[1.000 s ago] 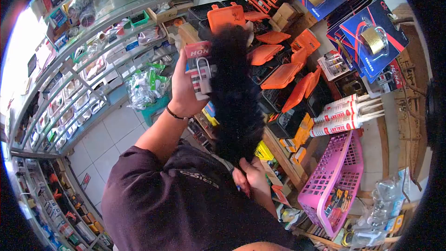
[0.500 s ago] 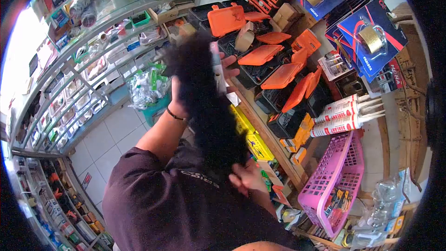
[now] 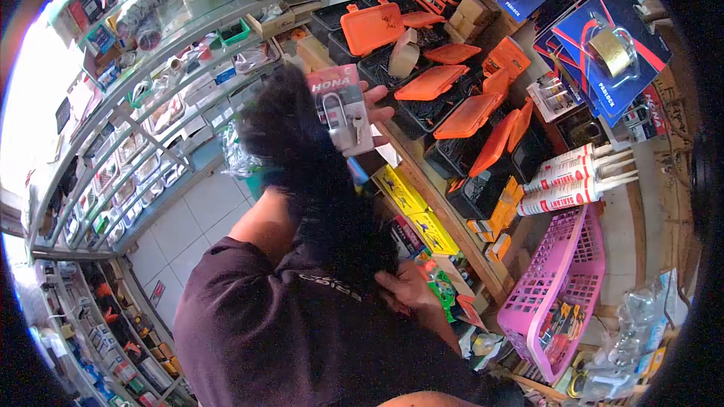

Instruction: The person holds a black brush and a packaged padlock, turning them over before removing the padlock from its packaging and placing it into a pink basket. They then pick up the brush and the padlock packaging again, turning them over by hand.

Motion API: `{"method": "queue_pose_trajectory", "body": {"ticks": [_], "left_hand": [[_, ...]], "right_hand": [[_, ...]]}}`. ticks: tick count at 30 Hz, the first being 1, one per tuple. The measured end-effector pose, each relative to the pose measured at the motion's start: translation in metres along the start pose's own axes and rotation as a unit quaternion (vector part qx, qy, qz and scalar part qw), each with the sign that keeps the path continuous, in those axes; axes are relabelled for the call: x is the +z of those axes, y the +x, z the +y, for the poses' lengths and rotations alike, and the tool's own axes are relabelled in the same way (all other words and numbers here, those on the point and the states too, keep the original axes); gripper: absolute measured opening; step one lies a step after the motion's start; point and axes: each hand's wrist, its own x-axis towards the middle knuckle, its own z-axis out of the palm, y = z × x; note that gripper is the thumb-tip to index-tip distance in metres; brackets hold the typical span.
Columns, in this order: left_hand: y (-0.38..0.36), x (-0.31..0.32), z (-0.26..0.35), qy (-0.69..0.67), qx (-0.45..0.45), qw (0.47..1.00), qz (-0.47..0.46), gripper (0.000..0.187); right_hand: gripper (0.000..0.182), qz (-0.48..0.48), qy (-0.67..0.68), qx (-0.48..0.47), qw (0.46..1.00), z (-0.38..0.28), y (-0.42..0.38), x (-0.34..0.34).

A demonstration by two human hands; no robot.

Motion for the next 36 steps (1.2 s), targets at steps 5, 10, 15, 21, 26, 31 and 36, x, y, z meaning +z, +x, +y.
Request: {"method": "queue_pose_trajectory", "body": {"ticks": [5,10,15,21,26,31,36], "left_hand": [[0.009,-0.006,0.007,-0.053,0.029,0.994,0.096,0.059],[0.009,0.007,0.009,-0.078,-0.03,0.996,-0.005,0.061],[0.011,0.02,0.012,-0.032,0.014,0.999,0.025,0.063],[0.011,0.008,0.016,-0.249,-0.039,0.957,-0.141,0.062],[0.006,0.025,0.002,-0.016,0.005,0.998,0.055,0.057],[0.011,0.003,0.011,-0.309,-0.024,0.939,-0.152,0.069],[0.009,0.014,0.007,-0.073,-0.009,0.997,-0.003,0.063]], "right_hand": [[0.031,-0.045,0.279,-0.101,0.954,0.0,0.0,-0.002],[0.021,0.033,0.023,0.013,0.999,0.001,-0.003,0.004],[0.032,0.041,0.104,-0.037,0.993,0.016,0.007,0.007],[0.024,0.029,0.125,-0.005,0.992,0.004,0.0,-0.004],[0.03,0.113,0.124,-0.007,0.986,-0.014,-0.003,0.014],[0.044,-0.034,0.091,-0.059,0.994,-0.009,0.0,-0.007],[0.037,0.048,-0.108,-0.179,0.977,0.003,0.004,-0.01]]}}
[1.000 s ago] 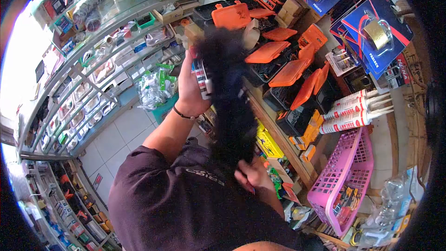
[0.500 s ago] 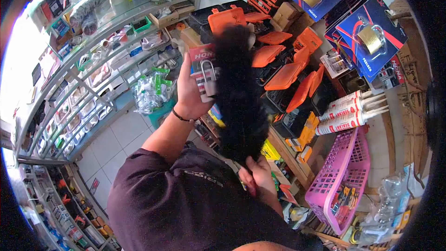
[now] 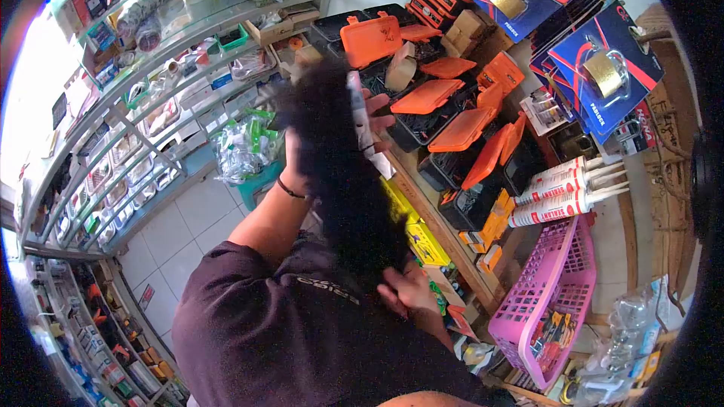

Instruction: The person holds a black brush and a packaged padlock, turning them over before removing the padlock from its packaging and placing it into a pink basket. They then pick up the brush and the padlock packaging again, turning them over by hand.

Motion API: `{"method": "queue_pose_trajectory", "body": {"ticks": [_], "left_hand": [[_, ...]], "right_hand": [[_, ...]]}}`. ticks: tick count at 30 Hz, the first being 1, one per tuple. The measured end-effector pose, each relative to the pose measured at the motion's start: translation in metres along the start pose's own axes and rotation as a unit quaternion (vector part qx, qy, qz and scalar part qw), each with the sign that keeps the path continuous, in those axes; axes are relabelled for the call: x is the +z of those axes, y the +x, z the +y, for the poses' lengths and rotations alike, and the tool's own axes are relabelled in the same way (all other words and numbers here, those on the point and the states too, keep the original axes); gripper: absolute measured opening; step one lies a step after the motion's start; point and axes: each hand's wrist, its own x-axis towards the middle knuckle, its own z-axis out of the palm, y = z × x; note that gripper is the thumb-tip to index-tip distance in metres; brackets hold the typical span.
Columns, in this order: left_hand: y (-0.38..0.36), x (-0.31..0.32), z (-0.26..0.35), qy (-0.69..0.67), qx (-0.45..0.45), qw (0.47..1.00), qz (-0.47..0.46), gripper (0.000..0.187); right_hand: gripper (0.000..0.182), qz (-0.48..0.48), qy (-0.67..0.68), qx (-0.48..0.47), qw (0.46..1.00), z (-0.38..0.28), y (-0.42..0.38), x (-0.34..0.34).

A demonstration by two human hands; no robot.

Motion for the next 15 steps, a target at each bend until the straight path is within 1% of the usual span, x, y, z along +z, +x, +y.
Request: {"method": "queue_pose_trajectory", "body": {"ticks": [1,2,3,4,5,6,7,9,10,11,13,14,15], "left_hand": [[-0.002,0.002,0.003,-0.029,-0.017,0.999,-0.022,0.06],[-0.003,-0.003,0.003,-0.004,0.003,0.996,0.086,0.059],[-0.004,-0.008,0.003,0.022,0.02,0.981,0.193,0.058],[-0.001,-0.01,0.0,-0.003,0.013,0.997,0.077,0.057],[0.001,-0.01,-0.003,-0.028,0.004,0.999,-0.04,0.056],[0.0,-0.011,-0.004,0.017,0.007,1.0,0.022,0.056],[0.0,-0.01,-0.005,0.06,0.009,0.995,0.084,0.056],[-0.004,-0.001,-0.001,-0.032,0.011,0.999,-0.006,0.056],[-0.003,-0.014,0.004,-0.005,0.05,0.996,0.076,0.056],[-0.003,-0.027,0.005,-0.089,0.011,0.994,-0.062,0.056],[-0.003,0.003,-0.001,0.001,0.049,0.996,0.072,0.06],[-0.004,-0.016,0.0,-0.007,-0.003,0.998,-0.055,0.065],[-0.006,-0.016,-0.001,0.002,0.013,1.0,0.011,0.068]], "right_hand": [[0.036,-0.089,0.214,0.037,0.972,0.011,0.002,-0.01],[0.035,-0.172,0.417,0.074,0.89,0.018,0.002,-0.015],[0.035,-0.173,0.417,0.078,0.889,0.018,0.001,-0.006],[0.021,-0.033,0.325,0.078,0.942,0.017,0.0,0.013],[0.015,0.109,0.223,0.077,0.966,0.007,0.0,0.024],[0.019,-0.103,0.042,0.157,0.981,-0.012,-0.002,0.0],[0.019,-0.101,0.043,0.16,0.981,-0.007,-0.003,-0.003],[0.027,-0.038,0.238,0.153,0.958,0.0,-0.003,-0.002],[0.034,0.0,0.337,0.117,0.934,-0.005,-0.001,-0.001],[0.034,0.003,0.339,0.117,0.933,-0.009,0.001,0.001],[0.037,-0.052,0.186,0.044,0.98,-0.012,0.002,0.004],[0.037,-0.092,0.14,0.069,0.983,-0.002,0.003,0.007],[0.037,-0.092,0.14,0.072,0.983,-0.006,0.001,0.008]]}}
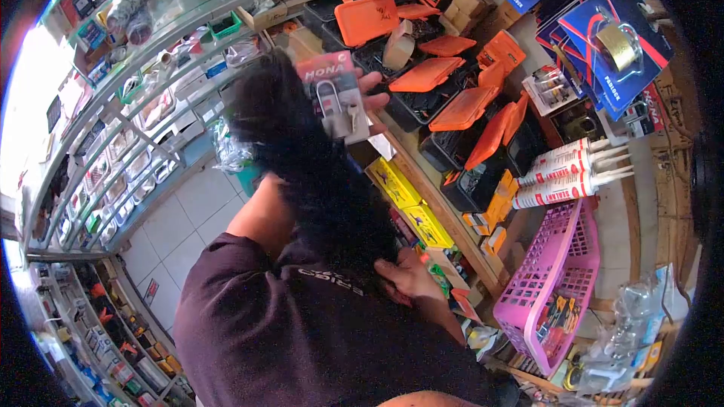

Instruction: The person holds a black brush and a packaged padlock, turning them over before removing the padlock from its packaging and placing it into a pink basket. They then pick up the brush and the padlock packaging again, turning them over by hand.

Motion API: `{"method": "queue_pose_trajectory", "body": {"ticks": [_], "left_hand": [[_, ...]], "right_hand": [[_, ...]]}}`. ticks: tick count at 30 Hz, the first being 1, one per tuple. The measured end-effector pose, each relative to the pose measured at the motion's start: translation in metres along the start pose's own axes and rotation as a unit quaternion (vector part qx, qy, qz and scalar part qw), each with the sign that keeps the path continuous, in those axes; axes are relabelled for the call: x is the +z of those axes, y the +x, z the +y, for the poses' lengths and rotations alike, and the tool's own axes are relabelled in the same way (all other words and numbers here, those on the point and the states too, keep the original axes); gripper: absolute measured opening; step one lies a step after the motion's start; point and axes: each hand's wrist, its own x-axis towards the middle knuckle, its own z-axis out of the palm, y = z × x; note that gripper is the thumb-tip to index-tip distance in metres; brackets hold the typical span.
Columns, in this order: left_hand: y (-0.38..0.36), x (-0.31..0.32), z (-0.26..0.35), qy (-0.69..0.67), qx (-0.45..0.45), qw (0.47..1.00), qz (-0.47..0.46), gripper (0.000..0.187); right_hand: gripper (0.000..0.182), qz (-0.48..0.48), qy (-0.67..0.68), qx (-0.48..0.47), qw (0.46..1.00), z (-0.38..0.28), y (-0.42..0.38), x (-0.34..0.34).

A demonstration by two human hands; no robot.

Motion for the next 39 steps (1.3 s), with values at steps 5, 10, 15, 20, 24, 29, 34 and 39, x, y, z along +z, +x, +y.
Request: {"method": "queue_pose_trajectory", "body": {"ticks": [5,10,15,20,24,29,34,39], "left_hand": [[0.0,0.02,0.005,0.027,0.07,0.991,0.108,0.063],[-0.001,0.007,0.007,0.097,0.046,0.994,-0.003,0.055],[0.0,-0.008,0.011,-0.11,0.0,0.985,-0.136,0.065],[-0.007,0.027,0.015,0.016,0.029,0.999,0.015,0.063],[-0.007,0.02,0.011,-0.026,0.012,0.999,-0.035,0.062],[-0.012,0.02,0.014,-0.029,0.0,0.999,0.042,0.063],[-0.016,0.002,0.011,-0.006,-0.002,0.999,-0.045,0.062],[-0.013,-0.023,0.013,-0.187,-0.01,0.957,-0.222,0.064]], "right_hand": [[0.021,0.044,0.187,0.011,0.981,-0.009,0.0,-0.001],[0.029,0.019,-0.069,-0.027,0.997,-0.008,0.0,0.005],[0.027,0.062,0.132,-0.024,0.989,0.0,0.0,0.014],[0.025,0.06,0.201,0.023,0.978,-0.006,-0.002,0.005],[0.033,0.024,-0.023,0.132,0.991,-0.027,-0.005,0.009],[0.033,0.015,0.179,-0.016,0.984,0.001,-0.003,0.003],[0.028,0.143,0.119,0.119,0.975,-0.004,-0.007,0.026],[0.023,0.042,0.192,0.057,0.979,0.014,-0.011,0.001]]}}
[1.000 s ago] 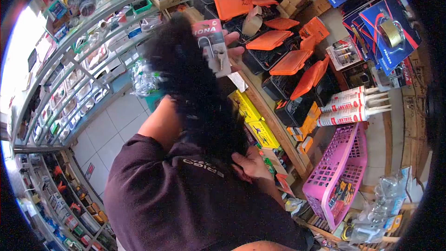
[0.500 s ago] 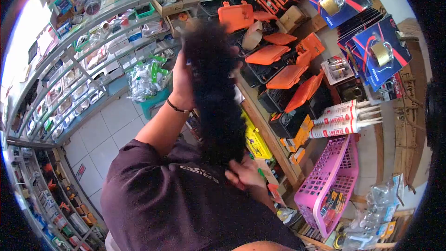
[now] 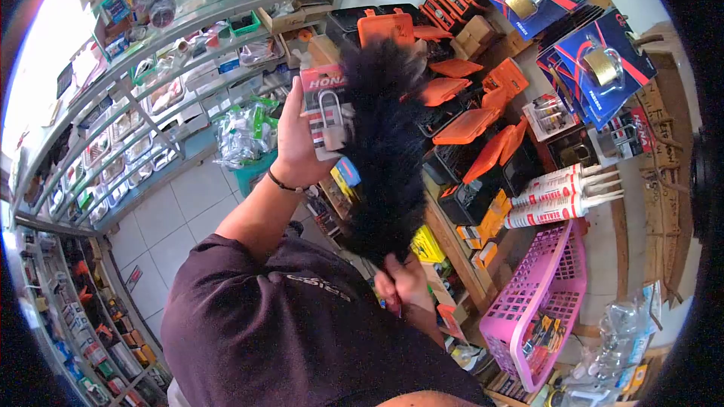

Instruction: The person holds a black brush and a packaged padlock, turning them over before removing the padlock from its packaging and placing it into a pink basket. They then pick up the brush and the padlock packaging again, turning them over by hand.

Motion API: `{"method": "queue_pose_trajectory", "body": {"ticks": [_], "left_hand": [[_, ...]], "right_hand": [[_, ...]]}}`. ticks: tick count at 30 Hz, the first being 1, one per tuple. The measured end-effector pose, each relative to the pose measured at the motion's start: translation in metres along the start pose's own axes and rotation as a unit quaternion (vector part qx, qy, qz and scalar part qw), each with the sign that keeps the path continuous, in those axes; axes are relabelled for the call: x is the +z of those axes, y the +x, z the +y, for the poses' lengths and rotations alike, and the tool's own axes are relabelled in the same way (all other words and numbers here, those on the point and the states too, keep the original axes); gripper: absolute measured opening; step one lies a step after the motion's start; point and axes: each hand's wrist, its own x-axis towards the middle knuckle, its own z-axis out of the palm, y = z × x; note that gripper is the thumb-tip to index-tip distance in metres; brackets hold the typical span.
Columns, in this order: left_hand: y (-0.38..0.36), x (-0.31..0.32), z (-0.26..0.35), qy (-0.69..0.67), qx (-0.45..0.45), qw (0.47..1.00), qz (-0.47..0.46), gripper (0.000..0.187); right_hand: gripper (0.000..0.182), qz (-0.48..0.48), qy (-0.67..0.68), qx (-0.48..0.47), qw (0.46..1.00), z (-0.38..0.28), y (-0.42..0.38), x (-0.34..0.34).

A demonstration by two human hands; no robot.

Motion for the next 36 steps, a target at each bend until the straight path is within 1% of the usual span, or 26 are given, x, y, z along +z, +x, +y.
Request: {"method": "queue_pose_trajectory", "body": {"ticks": [1,2,3,6,7,8,9,11,12,13,15,16,19,20,21,23,24,25,27,28,29,31,32,33,35,36], "left_hand": [[0.0,0.003,-0.005,0.003,0.0,1.0,-0.003,0.064],[0.001,0.016,-0.015,0.132,-0.002,0.989,0.07,0.064],[0.002,0.027,-0.022,0.258,-0.003,0.955,0.142,0.065],[0.004,0.05,-0.034,0.221,0.036,0.962,0.158,0.065],[0.004,0.053,-0.038,0.206,0.073,0.959,0.182,0.067],[-0.013,0.03,-0.022,-0.047,0.006,0.997,0.054,0.067],[-0.011,0.029,-0.028,-0.043,0.011,0.998,0.049,0.067],[-0.008,0.029,-0.043,0.286,0.033,0.944,0.164,0.069],[-0.01,0.03,-0.048,0.262,0.048,0.942,0.205,0.062],[-0.01,0.031,-0.052,0.265,0.049,0.941,0.206,0.062],[-0.012,0.036,-0.061,0.289,0.066,0.95,0.099,0.062],[-0.011,0.051,-0.065,0.202,0.09,0.936,0.275,0.06],[-0.013,0.052,-0.077,0.253,0.076,0.934,0.242,0.057],[-0.019,0.036,-0.076,0.254,0.048,0.954,0.153,0.066],[-0.02,0.038,-0.075,0.306,0.042,0.922,0.233,0.067],[-0.023,0.044,-0.081,0.258,0.043,0.956,0.133,0.067],[-0.02,0.055,-0.082,0.204,0.085,0.932,0.287,0.066],[-0.027,0.046,-0.078,0.163,0.069,0.961,0.213,0.066],[-0.021,0.05,-0.084,0.232,0.049,0.939,0.249,0.065],[-0.024,0.035,-0.078,0.28,0.011,0.949,0.148,0.063],[-0.026,0.023,-0.071,0.293,0.006,0.942,0.166,0.064],[-0.02,0.045,-0.08,0.237,0.021,0.96,0.15,0.058],[-0.015,0.064,-0.083,0.223,0.052,0.935,0.272,0.064],[-0.02,0.043,-0.066,0.069,0.02,0.996,0.047,0.063],[-0.01,0.059,-0.073,0.215,0.095,0.927,0.291,0.062],[-0.009,0.055,-0.067,0.244,0.049,0.939,0.237,0.061]], "right_hand": [[0.021,-0.003,-0.041,0.032,0.999,-0.004,-0.001,0.002],[0.019,0.011,-0.244,0.058,0.968,-0.003,0.0,0.006],[0.019,0.01,-0.245,0.056,0.968,-0.007,-0.003,0.009],[0.018,-0.018,-0.321,0.041,0.946,-0.009,-0.009,0.003],[0.02,-0.053,-0.14,0.007,0.989,0.002,-0.007,-0.01],[0.023,-0.084,0.045,-0.026,0.995,0.009,-0.007,-0.02],[0.023,-0.089,0.039,-0.027,0.995,0.01,-0.008,-0.024],[0.021,-0.038,-0.34,-0.127,0.931,0.016,-0.01,-0.026],[0.037,-0.119,-0.301,-0.019,0.946,0.022,-0.008,-0.035],[0.037,-0.123,-0.3,-0.02,0.946,0.027,-0.007,-0.04],[0.036,-0.015,-0.055,-0.1,0.993,0.036,-0.01,-0.043],[0.036,-0.016,-0.051,-0.096,0.994,0.037,-0.015,-0.043],[0.036,-0.035,-0.086,0.016,0.996,0.038,-0.023,-0.042],[0.012,-0.039,-0.163,-0.037,0.985,0.043,-0.022,-0.041],[0.027,-0.042,-0.241,-0.09,0.965,0.042,-0.022,-0.038],[0.032,-0.034,-0.211,0.006,0.977,0.022,-0.033,-0.039],[0.031,-0.054,-0.153,-0.017,0.987,0.023,-0.032,-0.046],[0.029,-0.073,-0.093,-0.04,0.992,0.023,-0.032,-0.048],[0.03,-0.08,-0.164,0.037,0.983,0.026,-0.031,-0.042],[0.016,-0.091,-0.239,-0.079,0.963,0.034,-0.031,-0.036],[0.024,-0.1,-0.312,-0.195,0.924,0.037,-0.03,-0.033],[0.025,-0.084,-0.201,-0.149,0.965,0.033,-0.029,-0.034],[0.026,-0.066,-0.085,-0.095,0.99,0.032,-0.029,-0.033],[0.027,-0.046,0.033,-0.04,0.998,0.03,-0.029,-0.033],[0.023,-0.107,0.011,-0.009,0.994,0.024,-0.026,-0.031],[0.029,-0.073,-0.105,-0.034,0.991,0.023,-0.027,-0.022]]}}
